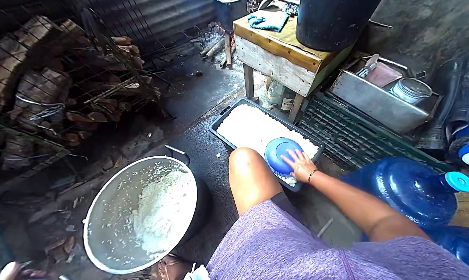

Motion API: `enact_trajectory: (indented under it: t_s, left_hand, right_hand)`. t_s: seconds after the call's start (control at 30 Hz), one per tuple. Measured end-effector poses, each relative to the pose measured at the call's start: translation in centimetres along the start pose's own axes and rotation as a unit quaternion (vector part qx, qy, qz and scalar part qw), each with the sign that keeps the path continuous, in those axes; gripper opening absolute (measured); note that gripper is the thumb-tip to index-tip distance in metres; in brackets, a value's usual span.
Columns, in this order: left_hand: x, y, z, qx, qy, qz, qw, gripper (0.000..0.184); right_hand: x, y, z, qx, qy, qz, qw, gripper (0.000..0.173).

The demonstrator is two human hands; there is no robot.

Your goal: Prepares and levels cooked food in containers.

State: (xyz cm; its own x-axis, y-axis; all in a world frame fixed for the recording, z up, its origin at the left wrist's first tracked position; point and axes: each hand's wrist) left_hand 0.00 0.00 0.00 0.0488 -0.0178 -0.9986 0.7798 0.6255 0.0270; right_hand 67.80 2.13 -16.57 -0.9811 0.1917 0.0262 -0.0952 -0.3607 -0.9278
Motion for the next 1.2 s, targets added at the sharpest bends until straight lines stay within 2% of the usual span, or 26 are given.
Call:
enact_trajectory:
  t_s: [0.03,0.07,0.1,0.13,0.2,0.43,0.5,0.63,0.73,0.83,0.93,1.1,1.2]
  left_hand:
    - [4.0,-4.7,-3.9,0.110,-0.009,0.060,0.992,0.020]
    - [6.6,-6.7,-5.8,0.109,-0.020,0.082,0.991,0.018]
    - [7.7,-6.6,-5.9,0.049,-0.033,0.071,0.996,0.018]
    - [7.8,-6.1,-5.4,0.002,-0.054,0.051,0.997,0.019]
    - [6.9,-5.0,-4.0,-0.031,-0.085,0.015,0.996,0.020]
    - [7.6,-7.2,-5.9,-0.030,-0.068,0.040,0.996,0.014]
    - [7.8,-7.0,-6.5,-0.026,-0.064,0.036,0.997,0.013]
    - [6.7,-4.5,-4.7,-0.032,-0.064,0.009,0.997,0.014]
    - [6.7,-3.8,-4.1,-0.030,-0.069,-0.011,0.997,0.018]
    - [7.3,-4.2,-4.8,-0.033,-0.066,0.005,0.997,0.021]
    - [7.6,-4.6,-5.2,-0.046,-0.060,0.021,0.997,0.016]
    - [8.4,-5.7,-6.0,-0.047,-0.053,0.036,0.997,0.015]
    - [9.0,-6.5,-6.8,-0.037,-0.046,0.045,0.997,0.016]
  right_hand:
    - [0.8,0.6,0.0,0.013,-0.010,0.020,1.000,0.089]
    - [1.5,0.8,-0.2,0.021,-0.015,0.036,0.999,0.090]
    - [2.1,0.7,-0.3,0.025,-0.017,0.050,0.998,0.089]
    - [2.5,0.3,-0.5,0.026,-0.020,0.061,0.998,0.087]
    - [2.8,-0.5,-0.8,0.027,-0.030,0.078,0.996,0.085]
    - [3.3,-0.8,-1.6,0.070,-0.049,0.094,0.992,0.096]
    - [3.9,-0.7,-1.7,0.061,-0.052,0.089,0.993,0.092]
    - [4.5,-0.9,-1.6,0.030,-0.065,0.090,0.993,0.087]
    - [5.1,-1.2,-1.8,0.047,-0.052,0.093,0.993,0.095]
    - [6.0,-1.1,-1.9,0.052,-0.053,0.087,0.993,0.089]
    - [6.6,-0.7,-2.2,0.040,-0.049,0.082,0.995,0.083]
    - [6.7,-1.3,-1.9,0.029,-0.030,0.096,0.995,0.080]
    - [6.6,-1.5,-1.9,0.035,-0.014,0.098,0.994,0.086]
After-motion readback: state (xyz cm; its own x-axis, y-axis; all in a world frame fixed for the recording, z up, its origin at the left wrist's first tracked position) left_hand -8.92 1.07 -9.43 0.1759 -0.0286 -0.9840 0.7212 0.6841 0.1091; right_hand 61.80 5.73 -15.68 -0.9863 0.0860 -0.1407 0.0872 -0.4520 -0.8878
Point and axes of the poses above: each hand's wrist, its own z-axis away from the middle knuckle, its own y-axis out of the palm, x = y × z, and after that the axes turned 13 degrees about y, right-handed
